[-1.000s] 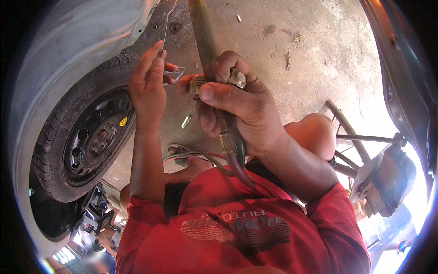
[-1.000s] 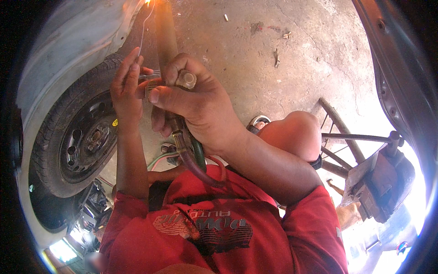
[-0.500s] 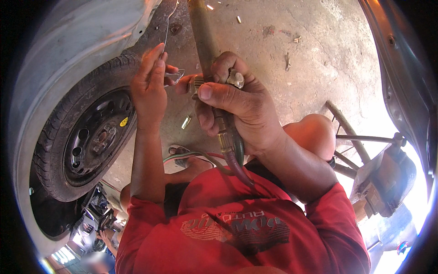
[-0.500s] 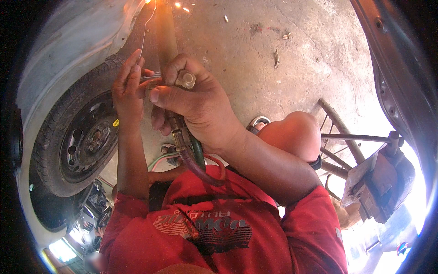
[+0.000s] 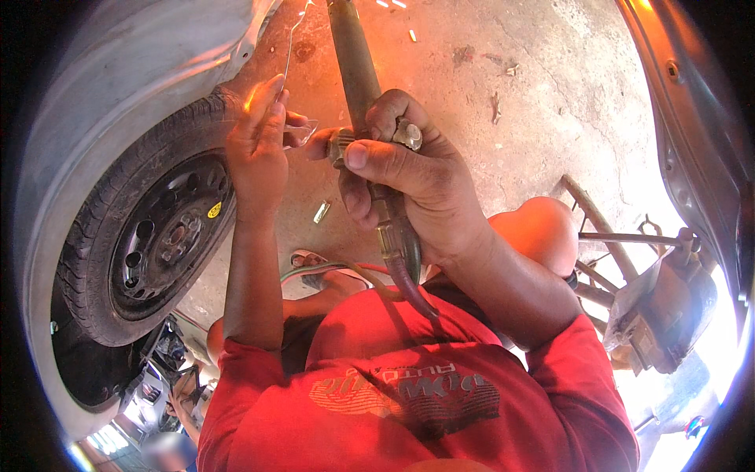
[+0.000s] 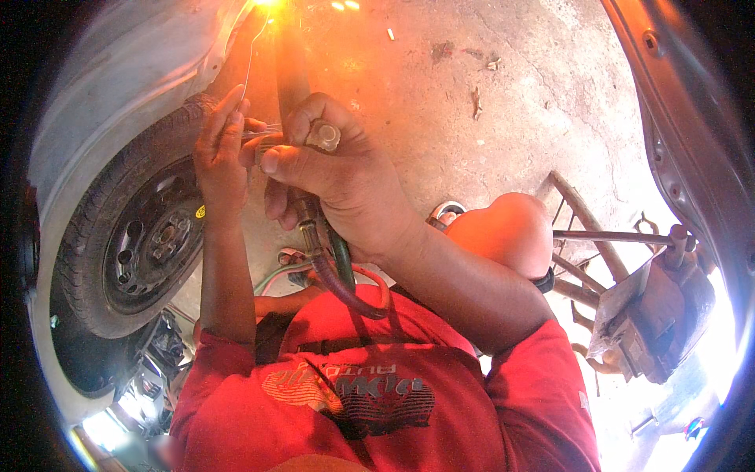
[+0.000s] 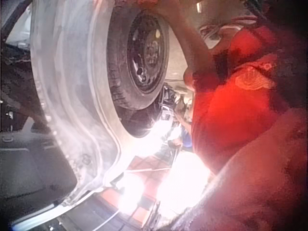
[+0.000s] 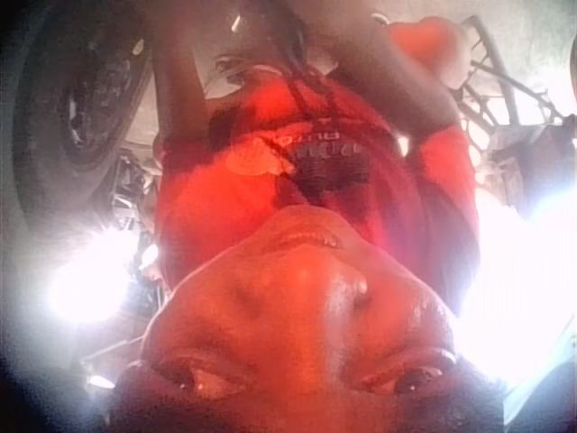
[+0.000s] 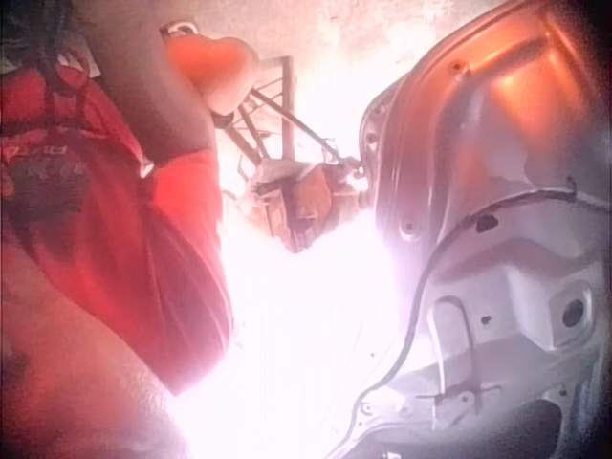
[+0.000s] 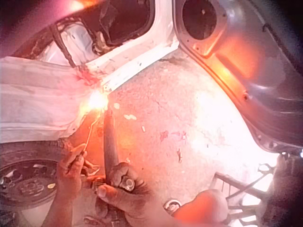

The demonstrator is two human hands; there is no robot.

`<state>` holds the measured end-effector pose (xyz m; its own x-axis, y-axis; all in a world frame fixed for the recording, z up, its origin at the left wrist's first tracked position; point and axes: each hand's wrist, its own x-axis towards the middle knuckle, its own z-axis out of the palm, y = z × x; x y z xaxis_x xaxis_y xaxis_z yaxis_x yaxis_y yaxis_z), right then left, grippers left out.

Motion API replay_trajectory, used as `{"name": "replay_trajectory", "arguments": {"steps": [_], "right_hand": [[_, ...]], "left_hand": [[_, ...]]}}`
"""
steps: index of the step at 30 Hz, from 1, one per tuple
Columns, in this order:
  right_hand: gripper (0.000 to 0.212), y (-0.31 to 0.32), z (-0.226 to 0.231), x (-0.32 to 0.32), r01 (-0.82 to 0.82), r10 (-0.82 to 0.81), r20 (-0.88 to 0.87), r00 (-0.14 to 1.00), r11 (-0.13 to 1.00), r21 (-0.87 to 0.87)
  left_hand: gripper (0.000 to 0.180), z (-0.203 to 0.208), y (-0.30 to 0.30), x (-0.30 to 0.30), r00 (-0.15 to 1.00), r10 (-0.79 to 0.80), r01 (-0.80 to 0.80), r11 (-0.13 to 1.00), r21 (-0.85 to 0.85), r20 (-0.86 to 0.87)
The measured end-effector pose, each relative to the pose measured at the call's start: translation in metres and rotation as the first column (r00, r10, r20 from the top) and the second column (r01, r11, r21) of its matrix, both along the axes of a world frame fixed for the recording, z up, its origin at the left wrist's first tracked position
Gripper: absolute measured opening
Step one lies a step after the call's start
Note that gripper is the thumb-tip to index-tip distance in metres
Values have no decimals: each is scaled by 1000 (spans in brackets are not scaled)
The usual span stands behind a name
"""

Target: The person welds the inner wheel arch of a car using a welding torch and filler rod. They feed the rod into the molten pool while moving the torch along the seam to join metal sections.

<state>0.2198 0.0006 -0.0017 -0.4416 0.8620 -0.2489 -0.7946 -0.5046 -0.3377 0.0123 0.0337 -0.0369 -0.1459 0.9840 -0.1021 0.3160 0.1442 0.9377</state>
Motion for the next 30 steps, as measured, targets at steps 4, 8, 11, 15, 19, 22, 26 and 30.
{"name": "replay_trajectory", "arguments": {"steps": [4, 8, 11, 15, 19, 22, 26, 30], "right_hand": [[20, -1, 2, -1, 12, -12, -19, 1000, 1000, -13], [20, -1, 3, 0, 22, -22, 21, 1000, 1000, -6], [21, -1, 2, 1, 7, -6, 62, 998, 1000, -8], [21, -4, 11, 1, 45, -32, 149, 988, 995, -86], [22, -6, 10, 2, 80, -79, 184, 980, 997, 2], [23, -8, 18, 1, 107, -113, 191, 975, 993, 39], [27, -14, 18, -2, 67, -88, 227, 970, 993, 101], [25, -19, 22, -6, 33, -73, 259, 963, 988, 154]], "left_hand": [[32, -3, 0, -1, 1000, -5, 5, 999, 51, -12], [32, -1, 0, 2, 1000, -3, 4, 998, 61, -9], [33, 3, 0, 2, 997, -7, 8, 1000, 20, -78], [34, 7, -2, 1, 995, -28, 29, 1000, 8, -97], [35, 17, -5, 4, 999, -8, 9, 1000, 20, -52], [36, 24, -7, 6, 1000, 0, 2, 999, 50, -23], [39, 27, -9, 2, 1000, -7, 7, 997, 74, 9], [38, 27, -10, -2, 999, -1, -3, 996, 94, 42]]}}
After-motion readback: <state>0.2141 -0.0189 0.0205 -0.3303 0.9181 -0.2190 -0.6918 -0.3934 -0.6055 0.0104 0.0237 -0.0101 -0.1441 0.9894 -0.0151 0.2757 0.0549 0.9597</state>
